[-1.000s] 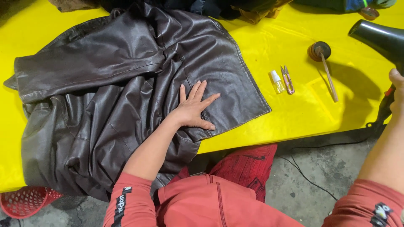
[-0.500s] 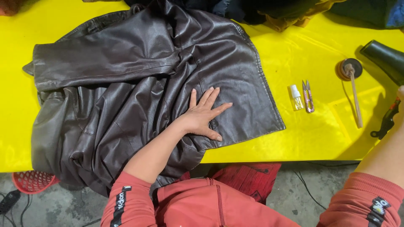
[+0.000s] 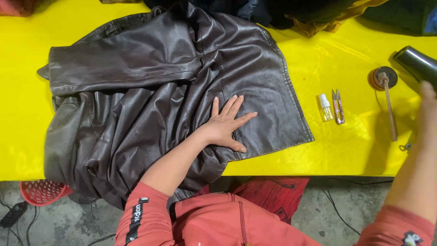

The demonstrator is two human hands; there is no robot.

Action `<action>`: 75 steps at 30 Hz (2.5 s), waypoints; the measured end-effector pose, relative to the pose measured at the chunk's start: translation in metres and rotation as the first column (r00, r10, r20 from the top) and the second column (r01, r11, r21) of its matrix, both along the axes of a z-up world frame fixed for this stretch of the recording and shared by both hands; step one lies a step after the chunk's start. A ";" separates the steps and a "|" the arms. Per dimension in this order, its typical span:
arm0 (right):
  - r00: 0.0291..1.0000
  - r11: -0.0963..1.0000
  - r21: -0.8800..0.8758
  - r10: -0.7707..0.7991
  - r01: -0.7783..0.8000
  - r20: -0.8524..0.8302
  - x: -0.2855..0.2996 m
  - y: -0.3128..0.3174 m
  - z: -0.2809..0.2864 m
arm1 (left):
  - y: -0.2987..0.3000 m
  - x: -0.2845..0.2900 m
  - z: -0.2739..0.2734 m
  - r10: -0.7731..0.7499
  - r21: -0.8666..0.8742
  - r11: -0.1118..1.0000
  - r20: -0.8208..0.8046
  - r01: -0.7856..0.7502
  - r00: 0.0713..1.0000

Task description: Restoring a leather jacket by applying a liquid treatment, heating it with a hair dryer, and buffing the surface.

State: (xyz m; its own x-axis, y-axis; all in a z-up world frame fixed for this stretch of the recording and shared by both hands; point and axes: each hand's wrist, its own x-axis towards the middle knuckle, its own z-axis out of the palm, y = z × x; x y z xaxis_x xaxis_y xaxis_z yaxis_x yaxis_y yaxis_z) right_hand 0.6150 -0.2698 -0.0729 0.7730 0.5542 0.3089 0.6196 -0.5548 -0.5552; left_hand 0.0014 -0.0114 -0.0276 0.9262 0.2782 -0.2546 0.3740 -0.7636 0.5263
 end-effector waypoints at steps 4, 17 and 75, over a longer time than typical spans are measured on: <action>0.966 0.992 -0.004 0.124 -0.128 -0.226 -0.242 0.088 0.086 | -0.002 -0.001 0.003 -0.002 0.024 1.000 -0.001 0.002 1.000; 0.762 0.652 -0.500 0.647 -0.570 -0.024 -0.358 0.090 0.004 | -0.020 -0.006 0.016 -0.039 0.077 0.996 -0.014 0.040 0.999; 0.969 0.902 -0.374 0.246 -0.217 0.031 -0.335 0.041 -0.011 | 0.033 -0.095 0.023 0.231 0.166 0.956 0.075 -0.241 0.970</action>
